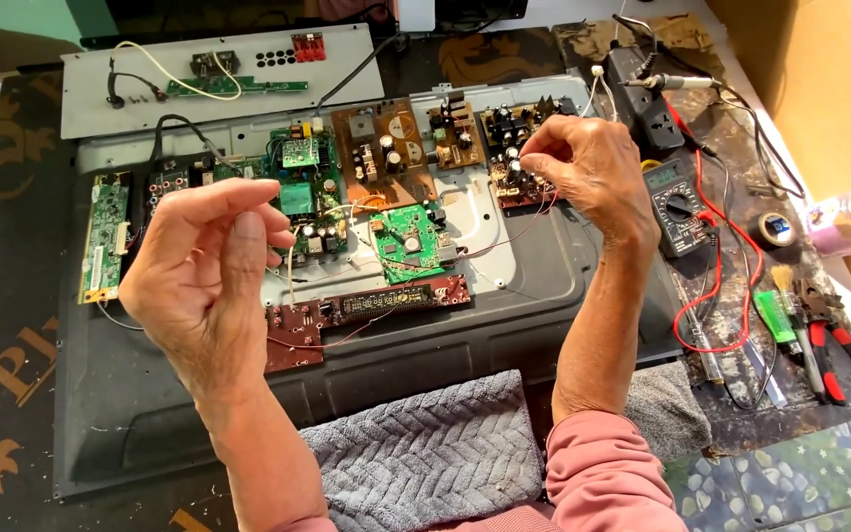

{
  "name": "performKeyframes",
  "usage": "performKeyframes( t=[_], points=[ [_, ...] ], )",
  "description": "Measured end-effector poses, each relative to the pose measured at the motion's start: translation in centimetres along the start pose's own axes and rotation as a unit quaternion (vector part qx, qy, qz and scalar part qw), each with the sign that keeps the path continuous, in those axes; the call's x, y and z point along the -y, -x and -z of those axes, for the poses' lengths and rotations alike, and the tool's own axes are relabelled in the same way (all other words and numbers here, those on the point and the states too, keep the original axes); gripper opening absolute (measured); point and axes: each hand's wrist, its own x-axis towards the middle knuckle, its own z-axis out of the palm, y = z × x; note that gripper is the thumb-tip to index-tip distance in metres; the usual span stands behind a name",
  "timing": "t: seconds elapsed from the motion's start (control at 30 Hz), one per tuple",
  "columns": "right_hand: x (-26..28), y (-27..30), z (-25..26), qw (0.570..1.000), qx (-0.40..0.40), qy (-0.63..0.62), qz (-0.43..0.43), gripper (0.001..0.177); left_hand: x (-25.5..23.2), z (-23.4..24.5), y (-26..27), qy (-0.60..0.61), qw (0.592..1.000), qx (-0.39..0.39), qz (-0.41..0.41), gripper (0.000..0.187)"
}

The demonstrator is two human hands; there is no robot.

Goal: Soldering wire connections onto a television circuit board during a repair process.

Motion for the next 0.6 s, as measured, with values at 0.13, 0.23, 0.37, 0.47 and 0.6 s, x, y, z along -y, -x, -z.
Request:
performKeyframes(
  t=[0.13, 0.23, 0.37, 0.47, 0.6],
  points=[
    [0.4, 0.1, 0.0, 1.0, 0.001, -0.004, -0.007, 0.003, -0.2, 0.0, 0.2, -0.007, 1.0, -0.004, 0.007, 0.016],
    [0.4, 0.2, -0.1, 1.0, -0.008, -0.001, 0.018, 0.002, -0.1, 0.0, 0.2, -0.015, 1.0, -0.007, 0.009, 0.013],
    [1.0, 0.1, -0.4, 0.999, -0.012, -0.021, 0.029, 0.005, -0.1, -0.4, 0.2, -0.022, 1.0, -0.006, 0.008, 0.012],
    [1.6, 0.1, -0.6, 0.999, -0.009, -0.027, 0.03, 0.005, 0.2, -0.6, 0.3, -0.047, 0.999, 0.011, -0.006, 0.011],
    [3.4, 0.2, -0.5, 0.994, 0.02, -0.082, 0.07, 0.006, 0.5, -1.4, -0.2, -0.076, 0.996, 0.049, -0.022, 0.007]
  ],
)
